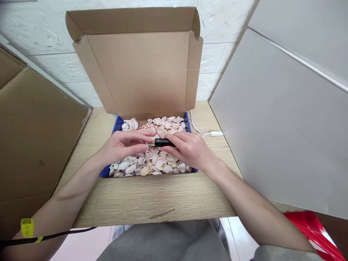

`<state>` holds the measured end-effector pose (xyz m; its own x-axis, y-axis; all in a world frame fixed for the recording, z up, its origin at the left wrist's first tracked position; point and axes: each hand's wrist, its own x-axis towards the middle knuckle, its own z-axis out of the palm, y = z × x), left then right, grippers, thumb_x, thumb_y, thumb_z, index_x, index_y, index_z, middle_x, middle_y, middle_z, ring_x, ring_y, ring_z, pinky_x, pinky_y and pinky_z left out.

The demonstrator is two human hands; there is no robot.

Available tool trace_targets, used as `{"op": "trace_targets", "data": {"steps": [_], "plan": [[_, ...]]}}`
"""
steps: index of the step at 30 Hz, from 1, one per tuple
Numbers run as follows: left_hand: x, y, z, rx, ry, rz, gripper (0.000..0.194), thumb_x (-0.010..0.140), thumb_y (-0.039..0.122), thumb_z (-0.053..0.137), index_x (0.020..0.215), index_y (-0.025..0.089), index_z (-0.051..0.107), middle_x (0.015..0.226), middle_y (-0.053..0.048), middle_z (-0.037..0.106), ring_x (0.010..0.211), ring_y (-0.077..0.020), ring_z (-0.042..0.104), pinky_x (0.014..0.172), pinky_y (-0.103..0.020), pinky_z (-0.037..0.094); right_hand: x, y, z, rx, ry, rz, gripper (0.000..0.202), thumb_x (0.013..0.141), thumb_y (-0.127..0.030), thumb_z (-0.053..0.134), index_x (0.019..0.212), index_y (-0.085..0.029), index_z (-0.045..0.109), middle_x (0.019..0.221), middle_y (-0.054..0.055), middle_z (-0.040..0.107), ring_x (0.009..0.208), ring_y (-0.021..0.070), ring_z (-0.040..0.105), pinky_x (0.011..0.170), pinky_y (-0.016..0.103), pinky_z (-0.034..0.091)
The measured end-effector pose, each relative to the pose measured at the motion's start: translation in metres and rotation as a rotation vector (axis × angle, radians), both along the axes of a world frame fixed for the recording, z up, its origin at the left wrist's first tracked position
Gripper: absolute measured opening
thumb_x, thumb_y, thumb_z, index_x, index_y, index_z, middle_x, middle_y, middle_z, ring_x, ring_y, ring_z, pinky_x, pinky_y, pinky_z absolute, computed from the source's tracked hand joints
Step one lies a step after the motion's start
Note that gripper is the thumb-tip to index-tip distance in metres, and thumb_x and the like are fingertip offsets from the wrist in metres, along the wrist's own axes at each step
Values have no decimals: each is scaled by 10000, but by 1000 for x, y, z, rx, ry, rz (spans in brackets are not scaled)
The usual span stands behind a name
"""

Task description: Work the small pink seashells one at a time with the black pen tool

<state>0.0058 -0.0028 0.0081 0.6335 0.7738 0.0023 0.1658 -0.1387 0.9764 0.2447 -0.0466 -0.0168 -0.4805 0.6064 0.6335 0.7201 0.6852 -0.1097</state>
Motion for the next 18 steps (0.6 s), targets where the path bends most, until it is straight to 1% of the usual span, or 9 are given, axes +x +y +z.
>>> {"op": "trace_targets", "data": {"steps": [3,6,8,12,14,18], "plan": [[-1,0,-1,1,-5,2,287,761,297,740,1024,182,733,1252,-103,655,1052,-240,657,772,-298,595,0,0,0,5,-2,0,280,921,-374,563,1048,-132,622,815,50,710,676,147,649,577,258,481],[-2,0,-2,-27,-7,5,439,765,280,743,1188,197,660,1233,-100,656,1015,-216,661,775,-297,598,0,0,0,14,-4,-10,281,924,-367,557,1053,-125,620,805,56,708,673,153,648,568,263,479],[-2,0,-3,-50,-2,-1,486,771,274,739,1238,194,629,1252,-103,642,997,-208,667,812,-317,593,0,0,0,20,-2,-18,277,927,-371,552,1048,-131,620,793,52,705,668,149,644,568,259,479],[-2,0,-5,-54,-12,-20,502,778,243,727,1263,186,611,1358,-111,573,1092,-233,636,916,-366,557,0,0,1,30,9,-25,273,926,-372,555,1052,-138,619,788,50,705,660,140,639,568,249,480],[-2,1,-6,-63,-27,-39,502,784,235,719,1270,186,604,1370,-112,561,1099,-235,633,927,-374,551,0,0,1,33,19,-22,277,915,-361,575,1052,-125,621,799,61,708,667,147,645,569,254,485],[-2,1,-6,-78,-27,-48,471,786,245,713,1240,167,617,1321,-121,589,1086,-234,630,909,-373,555,0,0,1,36,33,-20,278,905,-356,590,1052,-122,624,810,66,713,671,152,652,573,260,495]]}}
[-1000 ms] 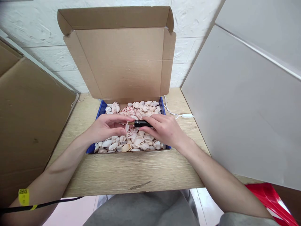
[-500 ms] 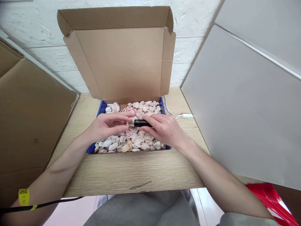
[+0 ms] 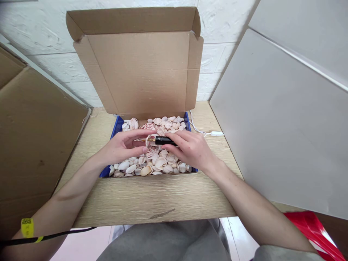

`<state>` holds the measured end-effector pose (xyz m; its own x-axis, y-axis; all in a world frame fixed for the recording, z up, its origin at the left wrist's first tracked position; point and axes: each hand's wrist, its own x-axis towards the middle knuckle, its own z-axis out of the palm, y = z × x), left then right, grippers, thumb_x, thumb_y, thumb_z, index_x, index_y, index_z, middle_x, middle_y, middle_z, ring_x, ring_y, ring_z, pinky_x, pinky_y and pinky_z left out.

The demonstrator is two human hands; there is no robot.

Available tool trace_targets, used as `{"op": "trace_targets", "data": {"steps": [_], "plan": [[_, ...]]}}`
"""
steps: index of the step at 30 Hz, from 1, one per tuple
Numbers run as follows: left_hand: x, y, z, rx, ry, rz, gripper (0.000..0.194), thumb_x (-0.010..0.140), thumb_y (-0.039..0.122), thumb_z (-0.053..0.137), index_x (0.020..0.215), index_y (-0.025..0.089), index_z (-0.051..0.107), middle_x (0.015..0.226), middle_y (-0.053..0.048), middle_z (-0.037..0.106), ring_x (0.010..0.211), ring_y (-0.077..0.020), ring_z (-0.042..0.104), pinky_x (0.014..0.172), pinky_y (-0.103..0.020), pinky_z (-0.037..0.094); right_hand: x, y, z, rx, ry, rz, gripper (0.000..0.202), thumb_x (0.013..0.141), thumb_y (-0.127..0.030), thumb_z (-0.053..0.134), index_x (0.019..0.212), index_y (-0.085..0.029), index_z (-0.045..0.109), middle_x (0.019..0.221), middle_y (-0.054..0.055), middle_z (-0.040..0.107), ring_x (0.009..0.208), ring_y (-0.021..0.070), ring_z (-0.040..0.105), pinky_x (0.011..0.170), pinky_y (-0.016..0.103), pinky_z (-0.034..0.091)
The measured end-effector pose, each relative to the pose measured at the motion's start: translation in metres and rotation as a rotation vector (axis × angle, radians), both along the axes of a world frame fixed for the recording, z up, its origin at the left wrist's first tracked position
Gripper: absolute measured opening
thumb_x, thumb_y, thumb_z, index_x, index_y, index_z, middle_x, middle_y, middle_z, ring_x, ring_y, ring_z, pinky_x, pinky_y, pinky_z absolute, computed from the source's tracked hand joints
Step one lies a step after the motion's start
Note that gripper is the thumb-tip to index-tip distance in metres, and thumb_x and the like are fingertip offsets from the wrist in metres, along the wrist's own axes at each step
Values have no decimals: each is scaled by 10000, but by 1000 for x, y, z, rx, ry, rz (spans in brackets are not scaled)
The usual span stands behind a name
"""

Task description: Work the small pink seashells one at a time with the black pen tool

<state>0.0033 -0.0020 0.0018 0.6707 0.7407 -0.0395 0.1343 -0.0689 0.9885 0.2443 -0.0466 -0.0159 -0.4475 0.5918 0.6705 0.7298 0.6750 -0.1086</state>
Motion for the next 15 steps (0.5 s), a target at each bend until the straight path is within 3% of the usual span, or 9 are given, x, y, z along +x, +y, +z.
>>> {"op": "trace_targets", "data": {"steps": [3,9,15], "plan": [[0,-1,2,9,11,5,438,781,265,714,1198,157,636,1269,-123,614,1059,-230,632,850,-346,574,0,0,0,-17,-1,-15,279,922,-383,559,1063,-153,626,816,54,718,683,146,655,584,258,501],[1,-2,7,-27,35,54,426,799,311,695,1195,172,619,1221,-122,627,943,-211,662,582,-211,562,0,0,-1,-25,37,-57,242,914,-369,575,1040,-173,640,859,56,732,720,150,672,621,262,526],[-2,-1,7,2,38,122,430,813,365,683,1206,204,619,1310,-112,573,939,-203,655,606,-220,575,-1,1,-2,18,88,-85,235,877,-345,633,1009,-151,646,869,81,731,716,164,673,622,267,535]]}}
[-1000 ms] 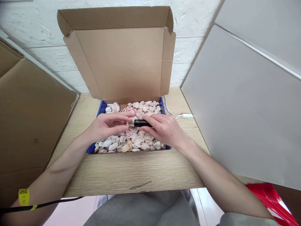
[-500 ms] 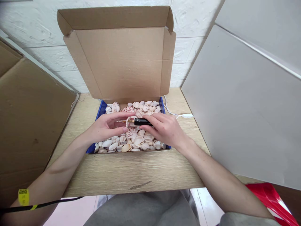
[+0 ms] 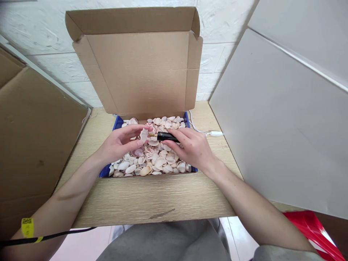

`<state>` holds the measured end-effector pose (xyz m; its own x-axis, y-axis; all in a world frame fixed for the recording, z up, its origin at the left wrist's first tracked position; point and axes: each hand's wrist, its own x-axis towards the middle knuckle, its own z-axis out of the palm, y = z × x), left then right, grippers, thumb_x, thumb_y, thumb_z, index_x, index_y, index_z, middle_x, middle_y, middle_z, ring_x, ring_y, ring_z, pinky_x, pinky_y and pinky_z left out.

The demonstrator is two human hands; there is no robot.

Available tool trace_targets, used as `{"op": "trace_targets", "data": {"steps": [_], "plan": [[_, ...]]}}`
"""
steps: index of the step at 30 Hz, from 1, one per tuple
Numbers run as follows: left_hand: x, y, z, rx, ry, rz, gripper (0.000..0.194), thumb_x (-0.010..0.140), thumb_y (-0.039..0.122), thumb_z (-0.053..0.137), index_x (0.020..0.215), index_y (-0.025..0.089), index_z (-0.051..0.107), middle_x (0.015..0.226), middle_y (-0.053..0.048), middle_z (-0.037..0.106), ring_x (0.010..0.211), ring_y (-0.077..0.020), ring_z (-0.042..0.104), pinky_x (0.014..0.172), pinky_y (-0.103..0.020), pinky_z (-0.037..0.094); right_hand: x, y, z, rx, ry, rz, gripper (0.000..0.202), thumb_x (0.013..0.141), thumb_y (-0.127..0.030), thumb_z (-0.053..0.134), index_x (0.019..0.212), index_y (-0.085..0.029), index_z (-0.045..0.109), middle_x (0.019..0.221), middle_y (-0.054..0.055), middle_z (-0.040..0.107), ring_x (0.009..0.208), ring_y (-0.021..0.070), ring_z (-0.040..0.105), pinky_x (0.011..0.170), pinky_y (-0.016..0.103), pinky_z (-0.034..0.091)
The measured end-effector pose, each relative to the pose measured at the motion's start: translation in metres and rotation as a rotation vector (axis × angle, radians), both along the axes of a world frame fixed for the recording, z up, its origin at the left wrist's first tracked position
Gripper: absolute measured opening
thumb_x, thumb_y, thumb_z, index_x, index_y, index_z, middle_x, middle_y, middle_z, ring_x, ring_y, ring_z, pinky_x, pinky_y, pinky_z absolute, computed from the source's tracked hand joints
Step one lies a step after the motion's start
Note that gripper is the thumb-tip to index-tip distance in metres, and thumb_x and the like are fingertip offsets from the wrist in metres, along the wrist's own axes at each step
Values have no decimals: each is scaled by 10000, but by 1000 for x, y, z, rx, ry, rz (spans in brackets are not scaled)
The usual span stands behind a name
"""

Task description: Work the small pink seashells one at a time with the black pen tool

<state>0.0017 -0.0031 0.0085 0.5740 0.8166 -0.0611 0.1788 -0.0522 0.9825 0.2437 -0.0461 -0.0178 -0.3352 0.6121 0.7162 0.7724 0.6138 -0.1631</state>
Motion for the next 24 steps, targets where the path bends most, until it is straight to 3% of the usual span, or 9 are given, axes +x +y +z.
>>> {"op": "trace_targets", "data": {"steps": [4,11,24], "plan": [[1,0,-1,-49,-11,12,416,830,406,659,1202,223,629,1285,-101,584,839,-185,670,510,-208,564,1,0,-1,-13,8,8,245,878,-344,631,1014,-141,646,878,92,730,727,171,677,634,276,543],[3,-1,1,-61,-2,71,433,775,424,716,1137,193,660,1236,-104,619,829,-182,673,491,-191,562,1,0,0,-39,-9,11,242,887,-349,618,1042,-165,639,884,76,732,737,168,677,639,278,549],[4,0,3,33,2,128,417,774,430,713,1093,163,684,1113,-90,690,868,-191,678,620,-242,571,2,2,-2,-56,32,-57,240,884,-340,619,1048,-166,644,911,90,719,790,192,665,690,314,545]]}}
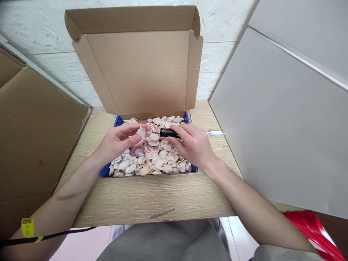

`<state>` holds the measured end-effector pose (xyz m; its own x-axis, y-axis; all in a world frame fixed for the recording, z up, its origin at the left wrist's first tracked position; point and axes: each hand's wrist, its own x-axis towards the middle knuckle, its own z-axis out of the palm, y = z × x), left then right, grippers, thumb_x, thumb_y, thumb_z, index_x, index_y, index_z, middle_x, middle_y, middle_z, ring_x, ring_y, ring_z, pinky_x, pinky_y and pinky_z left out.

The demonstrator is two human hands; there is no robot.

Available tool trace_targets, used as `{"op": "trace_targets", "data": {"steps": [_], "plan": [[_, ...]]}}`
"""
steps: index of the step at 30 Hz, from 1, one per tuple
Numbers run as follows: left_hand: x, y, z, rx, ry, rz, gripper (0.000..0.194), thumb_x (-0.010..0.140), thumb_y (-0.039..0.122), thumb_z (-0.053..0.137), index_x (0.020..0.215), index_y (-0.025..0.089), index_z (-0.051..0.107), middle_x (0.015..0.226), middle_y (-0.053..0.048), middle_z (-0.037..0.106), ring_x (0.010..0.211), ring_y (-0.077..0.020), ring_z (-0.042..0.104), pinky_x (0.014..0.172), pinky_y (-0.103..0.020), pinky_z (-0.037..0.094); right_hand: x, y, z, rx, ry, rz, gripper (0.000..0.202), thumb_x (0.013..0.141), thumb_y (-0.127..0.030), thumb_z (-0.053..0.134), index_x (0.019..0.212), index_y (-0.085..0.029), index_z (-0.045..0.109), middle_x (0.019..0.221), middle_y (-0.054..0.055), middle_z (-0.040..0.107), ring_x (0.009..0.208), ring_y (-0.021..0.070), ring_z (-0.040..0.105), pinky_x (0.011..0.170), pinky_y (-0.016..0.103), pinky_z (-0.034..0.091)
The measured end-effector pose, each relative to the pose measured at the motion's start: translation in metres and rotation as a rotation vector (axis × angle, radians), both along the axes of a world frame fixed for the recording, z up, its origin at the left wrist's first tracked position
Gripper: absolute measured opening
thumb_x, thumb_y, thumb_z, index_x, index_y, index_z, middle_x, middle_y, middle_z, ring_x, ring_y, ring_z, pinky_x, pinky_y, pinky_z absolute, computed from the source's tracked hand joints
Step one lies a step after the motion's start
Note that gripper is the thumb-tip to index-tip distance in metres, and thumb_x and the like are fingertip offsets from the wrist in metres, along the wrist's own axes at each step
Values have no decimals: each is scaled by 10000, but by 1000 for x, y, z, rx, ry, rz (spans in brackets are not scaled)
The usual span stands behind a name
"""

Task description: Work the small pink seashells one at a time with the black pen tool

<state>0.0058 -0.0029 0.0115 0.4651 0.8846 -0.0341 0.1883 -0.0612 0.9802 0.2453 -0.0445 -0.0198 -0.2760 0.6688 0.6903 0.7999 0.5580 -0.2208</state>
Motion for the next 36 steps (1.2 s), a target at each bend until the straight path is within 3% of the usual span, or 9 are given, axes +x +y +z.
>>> {"op": "trace_targets", "data": {"steps": [7,11,18,23,36], "plan": [[0,-2,2,-161,35,-11,555,723,472,746,1183,169,673,974,-86,727,596,-128,651,485,-221,540,2,1,1,54,-43,-24,261,885,-305,613,1125,-202,626,963,90,704,847,218,636,745,371,518],[0,-2,1,-196,20,-29,558,706,473,761,1180,189,686,980,-82,732,606,-121,640,501,-227,566,1,1,2,69,-58,-55,256,882,-282,615,1132,-232,622,976,82,697,858,227,627,753,388,505],[-2,-1,-3,-186,-12,-56,527,715,435,767,1183,204,689,939,-68,734,607,-117,628,527,-245,583,1,-1,0,-121,-55,-61,232,916,-354,542,1010,-172,652,816,67,681,721,196,611,618,323,477],[-3,-1,-5,-198,-24,-44,523,709,423,774,1172,191,694,923,-74,737,578,-108,613,512,-246,570,1,-1,-1,-118,-41,-42,240,917,-367,540,1002,-172,651,810,62,683,706,186,606,617,313,473],[-2,-1,-4,-183,14,-49,518,722,440,758,1181,210,690,978,-70,725,589,-93,606,530,-234,584,3,1,2,154,-96,-14,255,848,-246,663,1091,-185,611,940,80,706,822,203,617,708,344,478]]}}
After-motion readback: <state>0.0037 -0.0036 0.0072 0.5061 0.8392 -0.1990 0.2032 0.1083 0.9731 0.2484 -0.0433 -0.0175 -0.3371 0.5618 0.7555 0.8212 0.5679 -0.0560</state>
